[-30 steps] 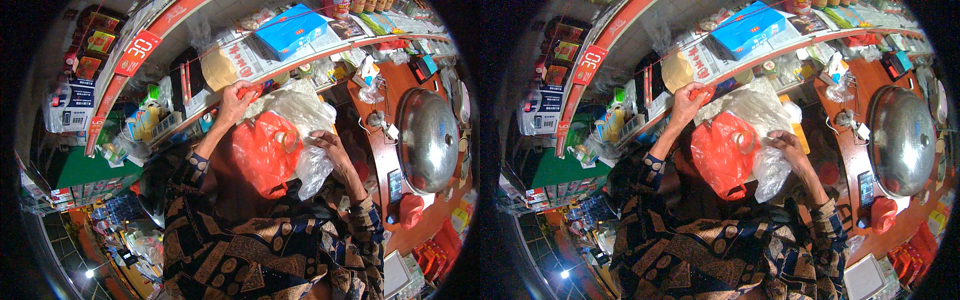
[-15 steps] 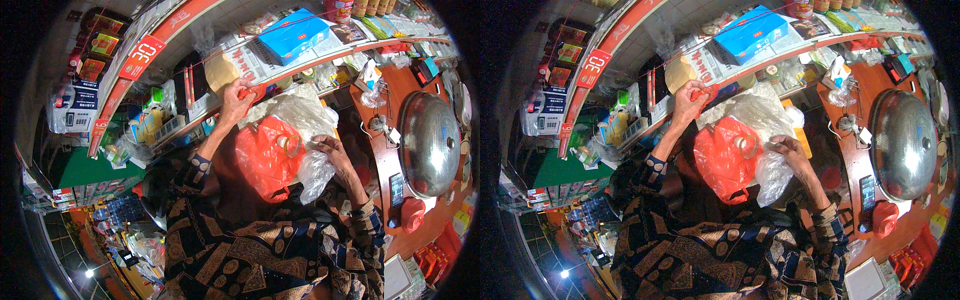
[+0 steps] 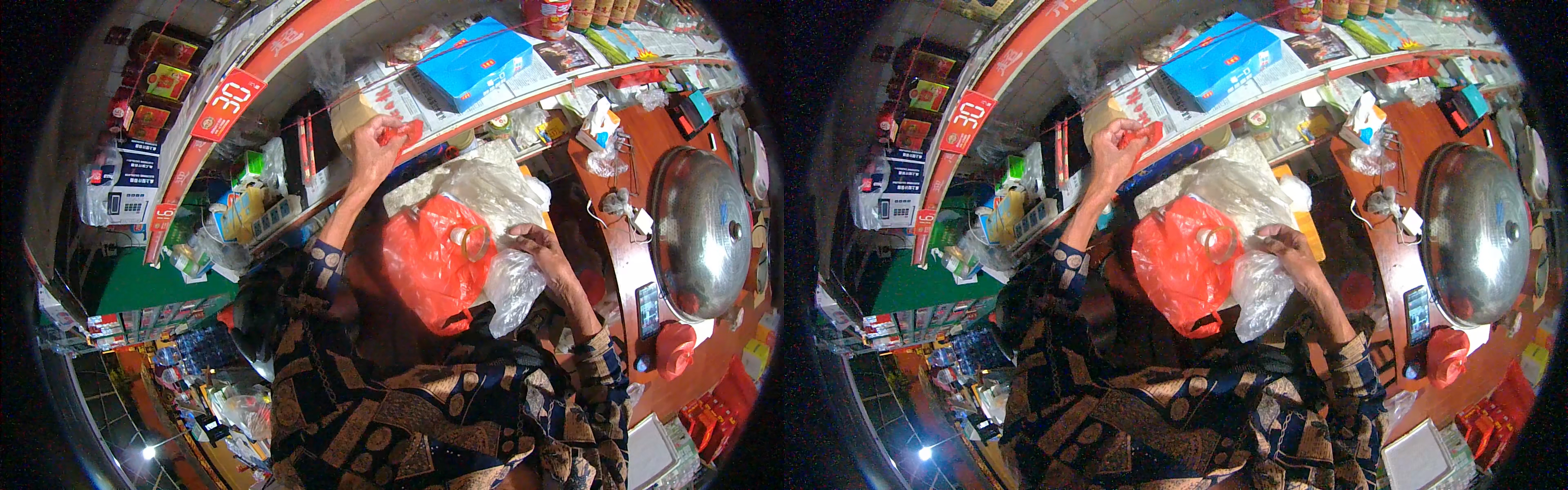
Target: The person repeatedly picks up small packaged items from a cluttered counter and places them into a red plastic bag. The person handles items one at a time, moving them from the counter surface into the bag.
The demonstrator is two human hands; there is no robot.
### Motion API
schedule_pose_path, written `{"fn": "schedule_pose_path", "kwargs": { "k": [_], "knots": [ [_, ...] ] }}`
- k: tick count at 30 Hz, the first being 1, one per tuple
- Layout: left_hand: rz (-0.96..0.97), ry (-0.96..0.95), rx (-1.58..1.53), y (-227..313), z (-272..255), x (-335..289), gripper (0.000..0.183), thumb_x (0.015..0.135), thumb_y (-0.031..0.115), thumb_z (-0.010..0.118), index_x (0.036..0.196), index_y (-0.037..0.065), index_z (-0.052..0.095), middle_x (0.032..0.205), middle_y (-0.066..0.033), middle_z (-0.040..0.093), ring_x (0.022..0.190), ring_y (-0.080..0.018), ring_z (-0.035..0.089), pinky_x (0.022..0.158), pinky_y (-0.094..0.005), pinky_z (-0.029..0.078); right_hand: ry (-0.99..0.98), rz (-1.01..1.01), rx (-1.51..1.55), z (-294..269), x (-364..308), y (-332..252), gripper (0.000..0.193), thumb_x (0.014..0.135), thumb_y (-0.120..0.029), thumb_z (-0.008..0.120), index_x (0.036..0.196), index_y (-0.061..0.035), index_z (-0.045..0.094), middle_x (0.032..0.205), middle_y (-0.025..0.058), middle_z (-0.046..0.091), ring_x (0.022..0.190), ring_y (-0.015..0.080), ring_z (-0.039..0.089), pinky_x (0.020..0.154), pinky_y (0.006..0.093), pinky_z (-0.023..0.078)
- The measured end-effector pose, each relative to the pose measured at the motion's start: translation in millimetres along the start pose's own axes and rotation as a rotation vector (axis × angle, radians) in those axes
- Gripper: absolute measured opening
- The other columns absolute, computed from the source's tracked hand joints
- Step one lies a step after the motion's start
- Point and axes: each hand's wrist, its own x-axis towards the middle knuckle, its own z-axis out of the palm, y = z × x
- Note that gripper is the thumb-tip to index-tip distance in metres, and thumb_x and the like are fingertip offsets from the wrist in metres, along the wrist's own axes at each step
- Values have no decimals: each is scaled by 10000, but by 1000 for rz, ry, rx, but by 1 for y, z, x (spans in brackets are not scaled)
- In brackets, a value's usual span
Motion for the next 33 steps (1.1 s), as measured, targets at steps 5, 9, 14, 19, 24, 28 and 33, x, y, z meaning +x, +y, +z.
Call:
{"fn": "schedule_pose_path", "kwargs": {
  "k": [5, 9, 14, 19, 24, 28, 33],
  "knots": [
    [144, 84, 223, 6, -9, 32, 128, 765, 43, 696, 883, 5, 663, 853, -103, 691, 772, -165, 667, 698, -291, 507, 31, -36, 6, 10, -5, -9, 151, 938, -54, 511, 1068, -22, 580, 986, 86, 665, 866, 136, 637, 743, 243, 505],
    [227, 134, 403, -4, -11, 49, 134, 740, 62, 702, 858, 7, 671, 865, -141, 692, 751, -221, 680, 691, -328, 510, 36, -1, -39, 6, -2, -7, 211, 904, -7, 507, 1107, 14, 561, 1075, 113, 633, 1008, 205, 625, 896, 309, 478],
    [199, 161, 716, -12, -20, 56, 196, 742, 158, 700, 870, 10, 681, 914, -172, 694, 778, -314, 676, 699, -387, 512, -1, -20, 25, 8, 0, -5, 203, 912, -14, 508, 1106, 11, 562, 1076, 111, 635, 997, 199, 627, 879, 306, 484],
    [328, 291, 833, -19, -11, 59, 218, 746, 173, 683, 901, 19, 682, 871, -179, 691, 802, -337, 665, 722, -407, 499, 17, -14, 11, 2, -2, -4, 196, 920, -28, 512, 1107, 3, 564, 1075, 106, 634, 989, 194, 628, 862, 300, 489],
    [-38, 102, 669, -9, -14, 59, 211, 758, 155, 653, 931, 39, 687, 922, -152, 694, 914, -314, 641, 825, -418, 463, 36, -39, -20, 0, -2, -2, 202, 917, -41, 524, 1111, -11, 570, 1066, 81, 639, 966, 173, 621, 833, 285, 491],
    [176, 153, 669, -18, -19, 59, 235, 730, 190, 721, 902, 36, 678, 919, -148, 699, 804, -293, 665, 741, -396, 490, 11, -25, -26, 3, 0, -2, 209, 918, -44, 506, 1113, -19, 574, 1069, 72, 639, 945, 159, 613, 812, 283, 492],
    [404, 92, 884, -21, -6, 53, 349, 738, 227, 746, 1030, 44, 690, 970, -152, 692, 996, -321, 596, 916, -460, 387, 46, 21, -89, 3, -1, -5, 208, 924, -56, 494, 1114, -23, 573, 1065, 72, 641, 938, 152, 612, 794, 278, 486]
  ]
}}
